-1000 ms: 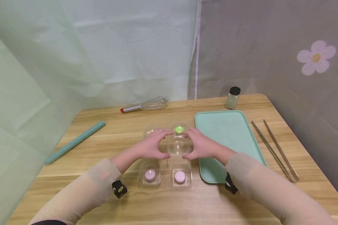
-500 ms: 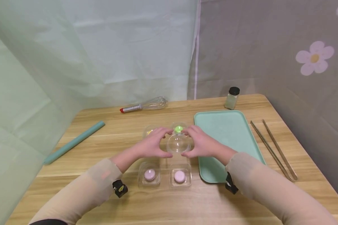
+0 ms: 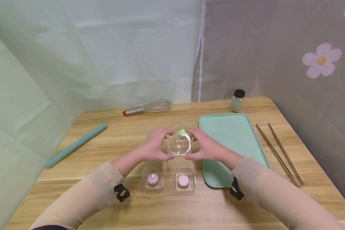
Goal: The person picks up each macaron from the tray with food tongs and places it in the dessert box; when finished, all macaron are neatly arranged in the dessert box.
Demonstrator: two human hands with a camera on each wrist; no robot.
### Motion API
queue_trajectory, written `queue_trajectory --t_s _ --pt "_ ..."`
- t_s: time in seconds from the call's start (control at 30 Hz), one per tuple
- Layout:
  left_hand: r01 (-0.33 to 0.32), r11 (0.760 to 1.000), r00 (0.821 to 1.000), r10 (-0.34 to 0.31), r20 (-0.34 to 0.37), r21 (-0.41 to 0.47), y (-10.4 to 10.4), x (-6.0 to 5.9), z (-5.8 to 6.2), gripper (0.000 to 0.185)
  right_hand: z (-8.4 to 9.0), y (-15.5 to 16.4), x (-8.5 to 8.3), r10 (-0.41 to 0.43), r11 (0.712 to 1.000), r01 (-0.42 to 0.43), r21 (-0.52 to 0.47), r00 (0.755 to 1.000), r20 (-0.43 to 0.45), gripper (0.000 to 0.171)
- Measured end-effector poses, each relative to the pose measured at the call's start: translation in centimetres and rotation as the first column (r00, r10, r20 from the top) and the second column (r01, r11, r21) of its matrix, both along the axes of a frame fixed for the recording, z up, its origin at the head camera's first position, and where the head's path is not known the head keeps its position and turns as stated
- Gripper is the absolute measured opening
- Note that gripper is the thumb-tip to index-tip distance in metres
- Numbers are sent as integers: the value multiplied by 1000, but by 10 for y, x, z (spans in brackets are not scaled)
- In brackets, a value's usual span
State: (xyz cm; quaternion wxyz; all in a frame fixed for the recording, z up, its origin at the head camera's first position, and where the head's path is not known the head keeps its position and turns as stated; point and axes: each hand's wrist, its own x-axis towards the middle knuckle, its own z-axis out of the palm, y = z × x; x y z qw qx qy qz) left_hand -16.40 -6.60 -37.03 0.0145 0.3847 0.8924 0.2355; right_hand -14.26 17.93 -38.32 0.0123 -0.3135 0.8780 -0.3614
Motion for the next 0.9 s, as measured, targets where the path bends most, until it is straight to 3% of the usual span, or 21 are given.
queue_trajectory --t_s 0.17,0.3,0.47,0.63,0.73,0.8,0.9 --pt "-2 1000 998 1 -68 -21 -3 -2 0 89 0 2 -1 -3 996 9 -85 997 82 80" --pt "-9 999 988 1 -155 -49 -5 -2 0 91 0 3 -2 63 979 -15 -205 971 230 75" --pt "-32 996 968 10 -249 -84 -5 -1 -1 92 3 5 -3 143 947 4 -321 890 433 71" --pt "-24 994 949 -9 -316 -102 -5 0 -1 89 4 7 -3 220 921 3 -391 822 525 59" --pt "-19 993 931 -24 -364 -116 -6 0 0 88 3 8 -3 295 888 9 -460 755 585 54" --pt "-12 992 911 -42 -411 -127 -6 -1 0 88 3 8 -4 339 865 25 -501 707 620 52" --pt "14 989 866 -87 -493 -150 -8 -2 -1 86 3 8 -5 374 849 39 -528 661 650 54"
